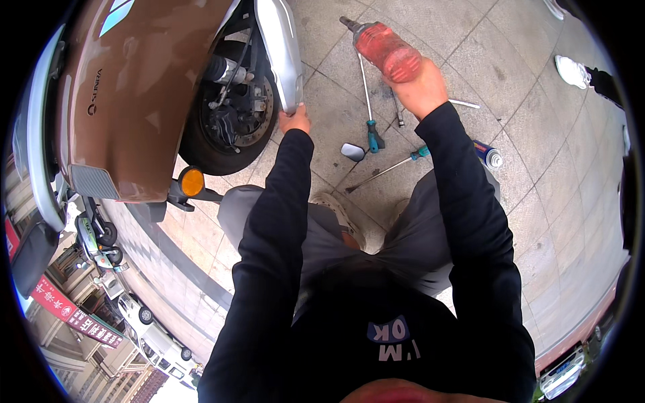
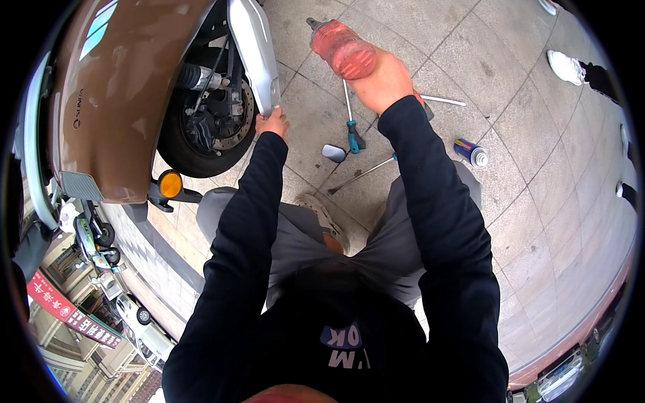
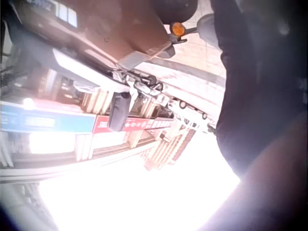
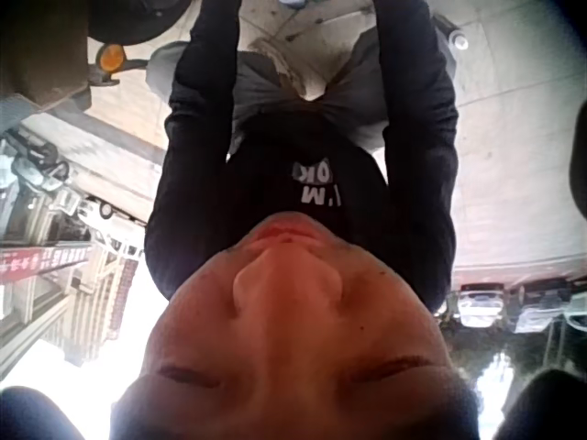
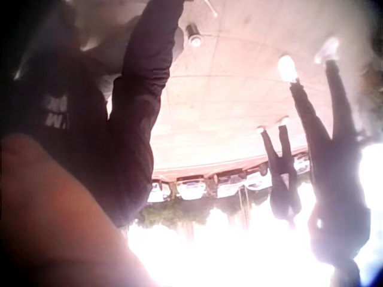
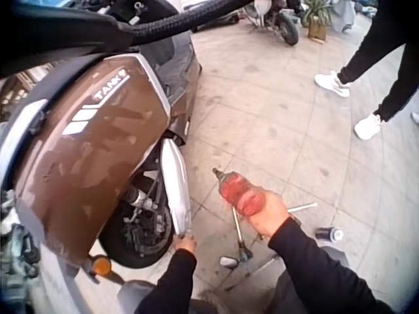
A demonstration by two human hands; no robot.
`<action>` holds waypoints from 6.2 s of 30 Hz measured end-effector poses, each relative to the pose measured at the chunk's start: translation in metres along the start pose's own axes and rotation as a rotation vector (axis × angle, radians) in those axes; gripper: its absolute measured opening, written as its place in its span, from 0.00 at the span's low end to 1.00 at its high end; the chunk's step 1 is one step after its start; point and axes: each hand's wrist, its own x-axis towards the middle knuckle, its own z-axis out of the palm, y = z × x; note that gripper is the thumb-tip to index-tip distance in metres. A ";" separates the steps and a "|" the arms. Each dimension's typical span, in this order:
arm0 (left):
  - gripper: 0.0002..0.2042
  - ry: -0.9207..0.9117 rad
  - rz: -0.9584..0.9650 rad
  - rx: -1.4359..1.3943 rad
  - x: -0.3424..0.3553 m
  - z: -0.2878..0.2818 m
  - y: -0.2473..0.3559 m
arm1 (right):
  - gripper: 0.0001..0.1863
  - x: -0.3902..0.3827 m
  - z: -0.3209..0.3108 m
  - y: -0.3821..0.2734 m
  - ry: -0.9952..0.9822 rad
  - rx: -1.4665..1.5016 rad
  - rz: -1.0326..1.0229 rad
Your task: The person uses a red cordless impact driver to remove and reinstall screws on the front fender and side panels of a brown electric scooter. They also use a wrench and screwdriver, organize tools in a black toolbox, and briefly test the scooter's handlebar controls.
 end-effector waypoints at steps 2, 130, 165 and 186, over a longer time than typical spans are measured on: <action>0.17 0.034 0.011 -0.098 -0.029 0.008 0.031 | 0.20 0.003 0.006 0.012 0.024 0.127 0.011; 0.17 -0.553 0.641 1.120 -0.149 0.227 -0.077 | 0.05 -0.050 -0.071 0.003 0.112 0.770 0.198; 0.08 -0.404 0.374 0.423 -0.155 0.076 0.094 | 0.06 -0.031 -0.061 -0.001 -0.167 0.891 0.101; 0.17 -0.518 0.420 -0.166 -0.201 -0.008 0.229 | 0.17 -0.059 -0.030 -0.020 -0.573 0.667 -0.125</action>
